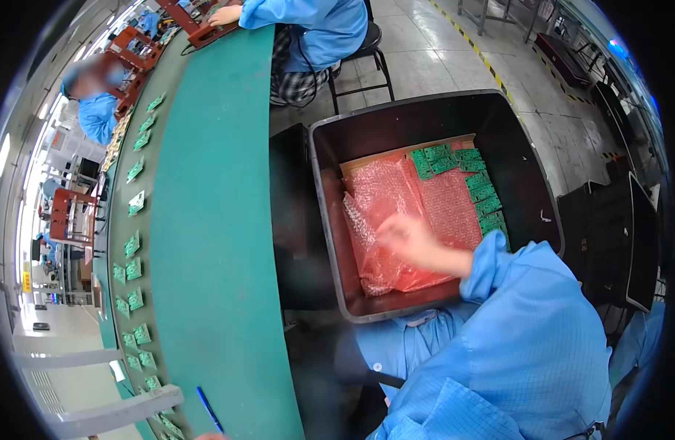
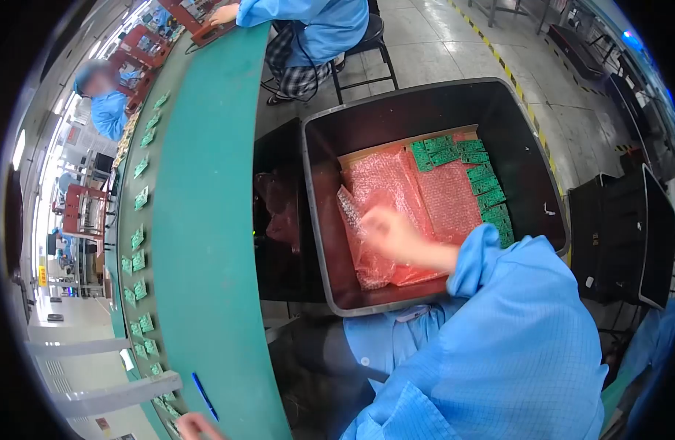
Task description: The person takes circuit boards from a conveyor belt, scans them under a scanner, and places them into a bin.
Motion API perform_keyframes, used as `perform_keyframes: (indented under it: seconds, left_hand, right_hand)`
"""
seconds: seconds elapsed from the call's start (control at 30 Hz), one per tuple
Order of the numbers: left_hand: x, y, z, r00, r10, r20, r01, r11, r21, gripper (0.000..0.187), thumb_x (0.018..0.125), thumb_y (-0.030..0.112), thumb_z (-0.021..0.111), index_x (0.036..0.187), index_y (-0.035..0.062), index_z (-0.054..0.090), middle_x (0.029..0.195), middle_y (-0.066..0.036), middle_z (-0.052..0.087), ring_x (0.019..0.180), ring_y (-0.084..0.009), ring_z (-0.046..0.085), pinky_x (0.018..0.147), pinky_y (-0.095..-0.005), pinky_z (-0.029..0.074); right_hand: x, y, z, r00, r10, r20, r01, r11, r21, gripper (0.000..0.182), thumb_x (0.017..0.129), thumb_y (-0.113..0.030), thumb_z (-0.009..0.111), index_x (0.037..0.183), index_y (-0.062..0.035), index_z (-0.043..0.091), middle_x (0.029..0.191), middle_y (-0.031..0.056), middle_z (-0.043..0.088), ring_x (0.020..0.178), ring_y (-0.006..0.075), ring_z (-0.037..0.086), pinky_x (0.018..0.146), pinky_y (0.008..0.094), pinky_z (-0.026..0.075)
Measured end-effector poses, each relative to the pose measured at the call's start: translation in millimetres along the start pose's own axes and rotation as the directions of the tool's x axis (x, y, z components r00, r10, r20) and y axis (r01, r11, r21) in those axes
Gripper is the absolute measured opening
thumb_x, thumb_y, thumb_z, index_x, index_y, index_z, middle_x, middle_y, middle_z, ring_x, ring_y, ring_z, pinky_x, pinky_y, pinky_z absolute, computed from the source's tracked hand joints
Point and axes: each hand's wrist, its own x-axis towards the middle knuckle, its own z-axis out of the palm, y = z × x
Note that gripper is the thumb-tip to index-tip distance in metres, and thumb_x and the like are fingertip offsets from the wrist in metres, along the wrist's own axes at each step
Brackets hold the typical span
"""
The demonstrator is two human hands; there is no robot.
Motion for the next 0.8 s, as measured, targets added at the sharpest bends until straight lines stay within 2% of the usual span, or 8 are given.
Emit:
perform_keyframes:
  seconds: [0.03,0.1,0.2,0.27,0.33,0.4,0.6,0.8]
  left_hand:
    - [-5,21,23,0.976,0.211,0.057,-0.213,0.977,0.022,0.011,0.086,0.007,0.054,0.091,-0.0024,0.053,0.082,-0.017,0.054,0.072,-0.0286,0.051,0.068,-0.0368,0.044]
    - [-13,49,66,0.961,0.24,0.136,-0.242,0.97,-0.002,0.025,0.082,0.012,0.06,0.101,-0.0023,0.053,0.099,-0.018,0.054,0.09,-0.0341,0.051,0.081,-0.0412,0.042]
    - [-21,71,102,0.938,0.299,0.176,-0.328,0.929,0.173,0.044,0.08,0.027,0.063,0.112,-0.0007,0.051,0.118,-0.021,0.048,0.105,-0.0395,0.046,0.09,-0.047,0.038]
    - [-25,68,112,0.938,0.295,0.182,-0.333,0.912,0.239,0.055,0.078,0.036,0.064,0.116,0.0004,0.047,0.121,-0.022,0.045,0.109,-0.0402,0.044,0.092,-0.0497,0.037]
    - [-24,66,120,0.932,0.319,0.172,-0.36,0.869,0.34,0.061,0.077,0.04,0.064,0.118,0.0008,0.045,0.122,-0.022,0.045,0.112,-0.0398,0.043,0.094,-0.0502,0.036]
    - [-24,65,127,0.939,0.294,0.176,-0.339,0.872,0.354,0.063,0.077,0.044,0.063,0.119,0.0012,0.043,0.122,-0.022,0.045,0.113,-0.0399,0.043,0.095,-0.0508,0.037]
    - [-24,65,135,0.937,0.319,0.143,-0.35,0.848,0.399,0.064,0.078,0.046,0.061,0.118,0.0008,0.041,0.121,-0.023,0.046,0.109,-0.0409,0.047,0.091,-0.0515,0.041]
    - [-25,65,141,0.936,0.336,0.108,-0.348,0.827,0.442,0.061,0.08,0.045,0.06,0.115,-0.0006,0.042,0.117,-0.023,0.049,0.106,-0.0414,0.05,0.089,-0.0509,0.043]
  right_hand:
    - [23,75,-23,0.975,-0.007,-0.224,0.014,1.0,0.027,0.013,0.083,-0.014,0.059,0.091,-0.0031,0.06,0.082,0.0037,0.061,0.076,0.0145,0.058,0.068,0.0289,0.047]
    - [59,163,-74,0.727,0.601,-0.331,-0.413,0.769,0.488,0.012,0.084,-0.013,0.057,0.088,-0.0025,0.059,0.076,0.0063,0.06,0.062,0.0112,0.055,0.05,0.0249,0.044]
    - [99,240,-106,0.661,0.664,-0.349,-0.545,0.745,0.385,0.033,0.079,-0.025,0.064,0.099,-0.0014,0.052,0.087,0.0111,0.059,0.075,0.0212,0.059,0.061,0.0369,0.05]
    - [115,256,-110,0.735,0.156,-0.66,-0.629,0.523,-0.576,0.051,0.072,-0.028,0.07,0.111,-0.0046,0.048,0.117,0.0185,0.047,0.103,0.0295,0.05,0.079,0.0444,0.047]
    - [132,253,-126,0.822,0.199,-0.534,-0.547,0.536,-0.643,0.07,0.066,-0.023,0.074,0.123,-0.0064,0.038,0.133,0.0177,0.027,0.116,0.0365,0.036,0.093,0.05,0.037]
    - [145,244,-134,0.957,0.17,-0.236,-0.265,0.173,-0.949,0.077,0.062,-0.022,0.076,0.128,-0.0088,0.037,0.137,0.0129,0.027,0.117,0.0356,0.037,0.096,0.0508,0.035]
    - [159,272,-189,0.934,0.227,0.275,0.287,-0.02,-0.958,0.078,0.056,-0.013,0.074,0.128,-0.0106,0.042,0.142,0.0105,0.022,0.12,0.0353,0.035,0.099,0.0492,0.033]
    - [169,301,-200,0.937,0.149,0.316,0.317,0.023,-0.948,0.073,0.054,-0.008,0.073,0.123,-0.0105,0.047,0.137,0.0224,0.026,0.12,0.0372,0.036,0.102,0.0427,0.032]
